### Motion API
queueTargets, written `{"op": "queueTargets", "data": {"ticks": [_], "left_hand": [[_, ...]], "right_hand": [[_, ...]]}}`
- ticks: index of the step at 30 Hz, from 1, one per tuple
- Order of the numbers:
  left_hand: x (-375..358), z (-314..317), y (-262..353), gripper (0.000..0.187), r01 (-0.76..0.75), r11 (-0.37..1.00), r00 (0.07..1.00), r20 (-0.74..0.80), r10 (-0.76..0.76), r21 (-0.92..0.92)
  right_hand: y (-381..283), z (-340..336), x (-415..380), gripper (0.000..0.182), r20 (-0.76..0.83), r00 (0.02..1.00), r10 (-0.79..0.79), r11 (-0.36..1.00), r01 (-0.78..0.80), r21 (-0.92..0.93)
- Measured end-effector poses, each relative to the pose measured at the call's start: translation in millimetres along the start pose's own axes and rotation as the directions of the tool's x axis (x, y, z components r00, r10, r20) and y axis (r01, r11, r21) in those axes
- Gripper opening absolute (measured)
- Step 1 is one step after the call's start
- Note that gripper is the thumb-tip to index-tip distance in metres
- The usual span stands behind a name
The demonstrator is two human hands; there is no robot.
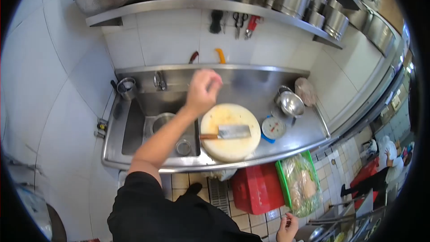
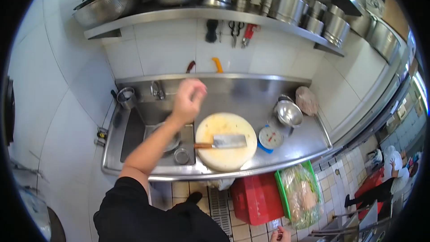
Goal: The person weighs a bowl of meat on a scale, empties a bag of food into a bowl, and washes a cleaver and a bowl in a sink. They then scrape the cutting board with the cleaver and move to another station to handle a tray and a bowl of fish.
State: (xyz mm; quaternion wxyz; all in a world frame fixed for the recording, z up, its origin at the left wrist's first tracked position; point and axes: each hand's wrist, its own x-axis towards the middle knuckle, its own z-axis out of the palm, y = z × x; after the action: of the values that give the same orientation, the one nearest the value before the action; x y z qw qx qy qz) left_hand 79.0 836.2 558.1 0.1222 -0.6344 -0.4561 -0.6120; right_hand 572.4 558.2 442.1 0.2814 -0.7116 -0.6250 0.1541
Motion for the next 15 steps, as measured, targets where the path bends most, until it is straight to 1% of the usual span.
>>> {"op": "queueTargets", "data": {"ticks": [1,2,3,4,5,6,7,8,9,10,11,12,13,14,15], "left_hand": [[45.2,-19.5,-17.7,0.006,-0.053,0.998,0.997,-0.047,0.055,0.035],[90.9,-37.3,-22.6,0.004,-0.092,0.989,0.988,-0.115,0.105,0.115],[142.8,-45.1,-48.6,0.003,-0.289,0.920,0.909,-0.225,0.350,0.266],[195.6,-61.8,-55.0,0.003,-0.389,0.846,0.855,-0.200,0.479,0.364],[239.9,-72.8,-66.5,0.005,-0.339,0.818,0.864,-0.189,0.466,0.464],[283.9,-78.9,-77.0,0.011,-0.348,0.754,0.815,-0.218,0.537,0.557],[317.3,-85.9,-75.4,0.019,-0.325,0.664,0.805,-0.172,0.568,0.673],[344.3,-91.1,-75.3,0.028,-0.295,0.563,0.798,-0.125,0.590,0.772],[367.1,-91.9,-86.6,0.038,-0.194,0.492,0.897,-0.050,0.439,0.849],[386.6,-90.1,-99.7,0.047,-0.120,0.398,0.964,0.011,0.264,0.910],[406.5,-91.2,-110.7,0.059,-0.081,0.486,0.992,0.116,-0.042,0.870],[431.8,-95.0,-118.9,0.059,-0.215,0.495,0.880,0.387,-0.275,0.842],[444.6,-93.4,-154.3,0.051,-0.321,0.542,0.879,0.457,-0.136,0.777],[448.5,-95.1,-149.8,0.048,-0.289,0.617,0.865,0.476,-0.160,0.732],[455.7,-94.3,-161.7,0.045,-0.186,0.681,0.902,0.398,-0.168,0.708]], "right_hand": [[-26.6,9.1,19.9,0.026,0.017,0.997,-0.080,0.997,0.080,0.018],[-55.7,14.9,36.9,0.026,0.034,0.988,-0.152,0.988,0.151,0.036],[-81.8,21.3,51.0,0.026,0.047,0.975,-0.219,0.975,0.216,0.056],[-101.0,28.6,63.0,0.025,0.088,0.967,-0.240,0.969,0.233,0.075],[-115.7,34.9,72.7,0.024,0.126,0.959,-0.254,0.965,0.244,0.093],[-130.5,39.9,81.5,0.025,0.156,0.951,-0.266,0.962,0.251,0.111],[-146.3,41.9,87.8,0.029,0.164,0.957,-0.237,0.969,0.222,0.104],[-152.1,46.7,94.4,0.026,0.163,0.949,-0.271,0.962,0.261,0.082],[-151.2,55.0,101.6,0.025,0.161,0.941,-0.297,0.955,0.292,0.057],[-151.8,58.5,104.1,0.026,0.160,0.937,-0.311,0.950,0.311,0.025],[-164.9,56.4,105.2,0.029,0.205,0.947,-0.247,0.969,0.242,0.049],[-177.4,53.2,105.7,0.033,0.238,0.956,-0.169,0.985,0.157,0.067],[-173.5,56.6,106.0,0.034,0.238,0.955,-0.178,0.983,0.163,0.081],[-164.4,59.0,104.9,0.035,0.232,0.956,-0.179,0.983,0.162,0.091],[-160.9,56.8,102.1,0.035,0.225,0.964,-0.141,0.989,0.126,0.080]]}}
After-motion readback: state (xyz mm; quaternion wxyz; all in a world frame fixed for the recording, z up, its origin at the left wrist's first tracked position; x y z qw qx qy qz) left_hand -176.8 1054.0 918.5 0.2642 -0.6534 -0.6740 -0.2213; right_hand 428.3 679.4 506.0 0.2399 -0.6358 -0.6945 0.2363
